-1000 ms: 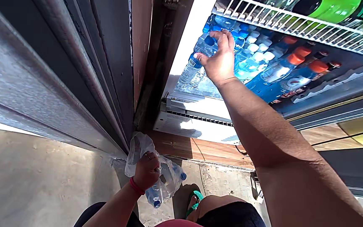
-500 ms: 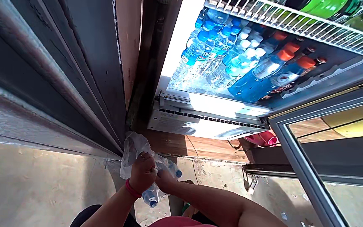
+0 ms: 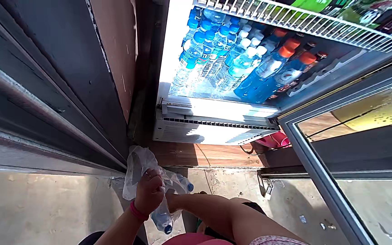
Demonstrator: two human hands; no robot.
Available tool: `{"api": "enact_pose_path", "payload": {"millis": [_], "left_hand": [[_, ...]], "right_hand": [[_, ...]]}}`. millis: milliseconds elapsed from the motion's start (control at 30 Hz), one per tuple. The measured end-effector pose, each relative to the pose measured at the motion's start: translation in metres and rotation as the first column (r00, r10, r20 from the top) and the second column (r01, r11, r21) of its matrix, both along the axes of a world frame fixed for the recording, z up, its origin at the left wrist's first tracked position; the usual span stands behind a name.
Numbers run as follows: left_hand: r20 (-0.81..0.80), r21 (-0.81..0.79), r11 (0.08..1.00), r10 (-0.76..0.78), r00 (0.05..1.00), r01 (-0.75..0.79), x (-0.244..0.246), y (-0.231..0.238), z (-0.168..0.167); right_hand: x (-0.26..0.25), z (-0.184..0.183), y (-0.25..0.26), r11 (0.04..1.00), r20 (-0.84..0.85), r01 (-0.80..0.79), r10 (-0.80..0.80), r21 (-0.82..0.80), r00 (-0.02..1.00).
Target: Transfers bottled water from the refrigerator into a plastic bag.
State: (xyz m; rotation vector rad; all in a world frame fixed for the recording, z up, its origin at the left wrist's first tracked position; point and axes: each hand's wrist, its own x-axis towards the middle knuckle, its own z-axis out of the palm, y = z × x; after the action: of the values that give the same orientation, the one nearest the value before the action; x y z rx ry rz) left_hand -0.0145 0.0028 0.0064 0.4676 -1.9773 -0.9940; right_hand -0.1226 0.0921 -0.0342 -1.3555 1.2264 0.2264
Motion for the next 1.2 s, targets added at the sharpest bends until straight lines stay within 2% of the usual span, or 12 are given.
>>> {"api": "enact_pose_path", "payload": {"millis": [100, 267, 367, 467, 567, 667, 733, 800, 867, 933, 1100, 1200], "left_hand": [[-0.008, 0.015, 0.999, 0.043, 0.999, -0.043, -0.004, 0.000, 0.002], [0.006, -0.045, 0.999, 0.030, 1.000, -0.030, -0.005, 0.006, -0.003], [0.011, -0.037, 0.999, 0.029, 1.000, -0.029, -0.003, 0.005, -0.002], [0.009, -0.029, 0.999, 0.032, 0.999, -0.032, 0.000, 0.001, 0.001], [-0.012, -0.022, 0.999, 0.024, 1.000, -0.024, -0.001, 0.001, 0.003], [-0.061, -0.019, 1.000, -0.014, 0.998, 0.013, -0.001, 0.001, 0.004], [-0.084, -0.029, 0.999, -0.038, 0.996, 0.035, -0.001, 0.001, 0.006], [-0.089, -0.039, 0.998, -0.060, 0.994, 0.057, 0.000, 0.003, 0.006], [-0.085, -0.040, 0.998, -0.059, 0.995, 0.056, 0.001, 0.003, 0.005], [-0.083, -0.050, 0.997, -0.054, 0.995, 0.050, 0.002, 0.003, 0.003], [-0.085, -0.047, 0.997, -0.068, 0.994, 0.064, 0.004, 0.004, 0.005], [-0.079, -0.018, 1.000, -0.016, 0.997, 0.014, 0.002, -0.001, 0.007]], "right_hand": [[0.012, 0.004, -0.005, 0.993, 0.067, 0.116, -0.117, 0.021, 0.991], [0.017, 0.024, -0.011, 0.957, -0.004, 0.217, -0.220, 0.190, 0.975], [0.018, 0.025, -0.008, 0.813, -0.130, 0.448, -0.433, 0.371, 0.892], [0.012, 0.003, -0.003, 0.680, -0.219, 0.594, -0.560, 0.430, 0.799], [0.006, -0.010, 0.014, 0.505, -0.096, 0.735, -0.791, 0.453, 0.604], [0.010, 0.020, 0.011, 0.166, -0.124, 0.849, -0.958, 0.501, 0.260], [0.013, 0.027, 0.010, 0.036, -0.148, 0.874, -0.981, 0.485, 0.123], [0.014, 0.023, 0.018, 0.112, -0.143, 0.893, -0.971, 0.437, 0.192], [0.011, 0.015, 0.022, 0.296, -0.191, 0.873, -0.900, 0.388, 0.391], [0.007, 0.008, 0.022, 0.440, -0.239, 0.799, -0.793, 0.411, 0.560], [0.000, -0.003, 0.028, 0.663, -0.223, 0.508, -0.469, 0.550, 0.854], [-0.002, 0.022, 0.026, 0.931, -0.179, 0.246, -0.203, 0.268, 0.963]]}}
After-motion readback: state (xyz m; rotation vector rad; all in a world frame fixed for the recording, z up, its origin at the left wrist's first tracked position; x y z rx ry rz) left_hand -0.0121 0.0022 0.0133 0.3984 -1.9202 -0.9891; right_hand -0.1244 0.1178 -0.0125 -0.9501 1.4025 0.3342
